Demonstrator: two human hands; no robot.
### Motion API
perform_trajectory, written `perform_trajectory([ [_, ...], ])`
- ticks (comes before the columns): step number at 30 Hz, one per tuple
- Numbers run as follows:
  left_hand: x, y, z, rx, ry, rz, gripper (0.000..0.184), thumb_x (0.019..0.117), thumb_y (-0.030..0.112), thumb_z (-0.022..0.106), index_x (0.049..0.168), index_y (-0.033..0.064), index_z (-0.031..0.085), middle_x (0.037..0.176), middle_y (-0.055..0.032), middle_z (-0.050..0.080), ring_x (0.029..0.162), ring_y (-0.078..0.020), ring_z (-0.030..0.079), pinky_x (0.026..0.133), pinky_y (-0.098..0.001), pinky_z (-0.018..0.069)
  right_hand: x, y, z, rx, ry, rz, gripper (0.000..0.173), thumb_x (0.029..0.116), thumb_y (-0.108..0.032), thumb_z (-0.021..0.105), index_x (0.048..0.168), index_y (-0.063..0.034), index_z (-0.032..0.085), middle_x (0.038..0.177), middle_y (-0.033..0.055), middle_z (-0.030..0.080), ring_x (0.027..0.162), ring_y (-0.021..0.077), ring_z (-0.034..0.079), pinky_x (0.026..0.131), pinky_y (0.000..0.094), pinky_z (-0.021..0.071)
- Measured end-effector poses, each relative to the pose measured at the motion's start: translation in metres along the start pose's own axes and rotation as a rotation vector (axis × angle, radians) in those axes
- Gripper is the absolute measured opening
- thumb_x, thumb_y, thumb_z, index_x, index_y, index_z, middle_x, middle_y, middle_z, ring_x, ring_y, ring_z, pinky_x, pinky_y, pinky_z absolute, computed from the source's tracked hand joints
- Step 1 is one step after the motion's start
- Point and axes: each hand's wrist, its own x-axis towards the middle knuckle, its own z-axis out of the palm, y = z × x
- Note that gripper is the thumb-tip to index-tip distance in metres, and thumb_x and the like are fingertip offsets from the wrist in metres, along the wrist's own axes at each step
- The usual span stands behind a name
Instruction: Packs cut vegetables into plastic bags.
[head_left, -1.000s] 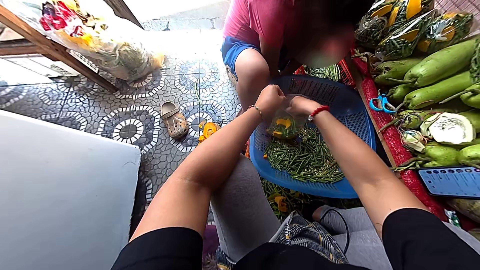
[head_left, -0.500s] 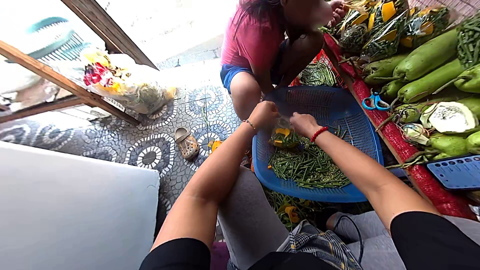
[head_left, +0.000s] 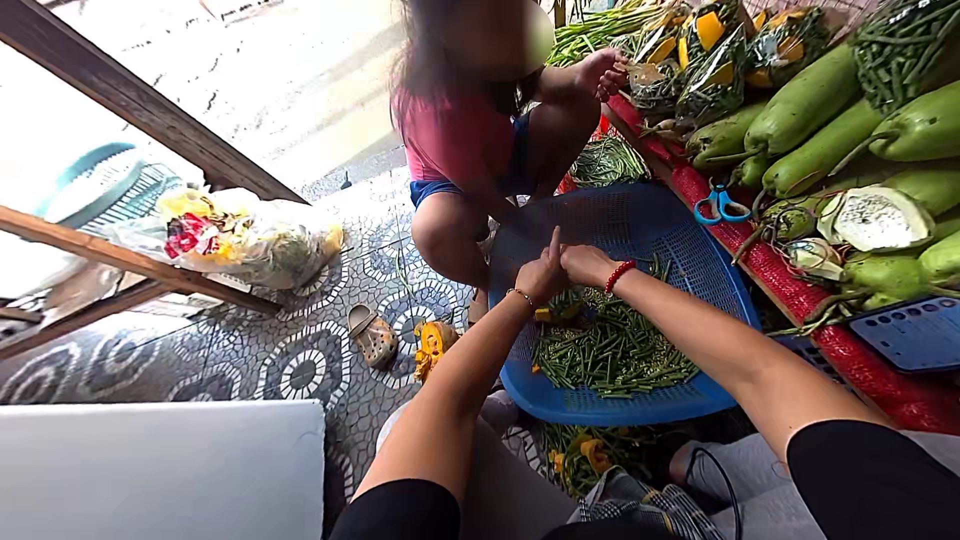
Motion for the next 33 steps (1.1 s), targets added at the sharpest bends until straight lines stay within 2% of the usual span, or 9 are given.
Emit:
perform_trajectory([
  [3, 0.003, -0.015, -0.004, 0.082, -0.168, -0.042, 0.051, 0.1004, 0.021, 0.066, 0.144, -0.0007, 0.051, 0.119, -0.0265, 0.069, 0.111, -0.046, 0.067, 0.092, -0.066, 0.0514, 0.005, -0.005, -0.005, -0.078, -0.085, -0.02, 0.019, 0.0951, -0.003, 0.064, 0.11, 0.0048, 0.071, 0.132, 0.0252, 0.059, 0.113, 0.0436, 0.064, 0.092, 0.0607, 0.0527],
  [5, 0.004, -0.012, -0.016, 0.198, -0.3, -0.037, 0.031, 0.0997, 0.017, 0.064, 0.127, 0.0009, 0.065, 0.119, -0.0254, 0.069, 0.115, -0.0456, 0.066, 0.091, -0.067, 0.0514, 0.008, -0.009, 0.0, -0.113, -0.119, 0.023, 0.033, 0.0934, -0.013, 0.072, 0.121, 0.0039, 0.066, 0.123, 0.0267, 0.065, 0.113, 0.0461, 0.064, 0.09, 0.0643, 0.0518],
  [7, 0.001, -0.003, -0.023, 0.299, -0.397, -0.057, 0.027, 0.1004, 0.013, 0.062, 0.124, 0.0002, 0.066, 0.121, -0.0255, 0.068, 0.116, -0.0456, 0.065, 0.09, -0.0664, 0.0524, 0.01, -0.017, 0.006, -0.124, -0.185, 0.103, 0.042, 0.0969, -0.019, 0.07, 0.131, 0.0018, 0.06, 0.123, 0.0271, 0.066, 0.118, 0.0466, 0.063, 0.093, 0.0651, 0.0499],
  [11, -0.01, 0.003, -0.012, 0.345, -0.407, -0.16, 0.02, 0.1016, 0.003, 0.055, 0.114, -0.0006, 0.069, 0.118, -0.0242, 0.069, 0.112, -0.044, 0.067, 0.084, -0.0639, 0.0545, 0.004, -0.04, 0.017, -0.062, -0.224, 0.231, 0.026, 0.104, -0.004, 0.049, 0.117, 0.0075, 0.068, 0.126, 0.027, 0.066, 0.121, 0.0441, 0.063, 0.093, 0.0628, 0.0507],
  [18, -0.022, 0.007, 0.013, 0.283, -0.315, -0.296, 0.023, 0.1052, 0.008, 0.05, 0.119, -0.0017, 0.066, 0.116, -0.0251, 0.07, 0.11, -0.0442, 0.068, 0.082, -0.0617, 0.0554, -0.002, -0.047, 0.054, 0.045, -0.075, 0.342, 0.026, 0.1033, -0.001, 0.048, 0.122, 0.0094, 0.063, 0.12, 0.029, 0.066, 0.112, 0.0451, 0.066, 0.084, 0.0595, 0.055],
  [22, -0.018, 0.039, -0.005, 0.264, -0.392, -0.444, 0.022, 0.1001, 0.008, 0.06, 0.116, -0.0045, 0.068, 0.125, -0.0262, 0.066, 0.118, -0.0433, 0.064, 0.085, -0.0614, 0.0548, -0.016, -0.066, 0.014, 0.047, -0.252, 0.437, 0.029, 0.1023, -0.005, 0.05, 0.121, 0.0122, 0.063, 0.132, 0.0292, 0.061, 0.125, 0.0435, 0.06, 0.094, 0.0605, 0.0512],
  [27, -0.011, 0.046, -0.033, 0.327, -0.541, -0.391, 0.03, 0.1046, 0.017, 0.056, 0.119, -0.0069, 0.067, 0.13, -0.028, 0.063, 0.125, -0.0443, 0.06, 0.094, -0.0659, 0.0487, -0.026, -0.065, -0.035, 0.035, -0.467, 0.23, 0.041, 0.111, -0.01, 0.041, 0.144, 0.0141, 0.046, 0.155, 0.0307, 0.041, 0.148, 0.0428, 0.037, 0.119, 0.0572, 0.0269],
  [30, -0.004, 0.034, -0.057, 0.271, -0.588, -0.223, 0.03, 0.1033, 0.016, 0.059, 0.113, -0.0113, 0.067, 0.12, -0.0303, 0.066, 0.118, -0.046, 0.061, 0.098, -0.067, 0.0453, -0.015, -0.049, -0.04, 0.067, -0.439, 0.207, 0.031, 0.1051, -0.01, 0.055, 0.12, 0.0161, 0.062, 0.129, 0.0308, 0.061, 0.124, 0.0398, 0.059, 0.105, 0.0557, 0.0433],
  [33, -0.009, 0.024, -0.087, 0.2, -0.554, -0.194, 0.045, 0.1034, 0.037, 0.061, 0.101, -0.0065, 0.07, 0.103, -0.0236, 0.07, 0.098, -0.0373, 0.066, 0.087, -0.0609, 0.049, -0.022, -0.026, -0.054, 0.438, -0.446, 0.353, 0.025, 0.103, -0.02, 0.062, 0.109, 0.0037, 0.067, 0.1, 0.0135, 0.067, 0.082, 0.0176, 0.061, 0.078, 0.0371, 0.0503],
])
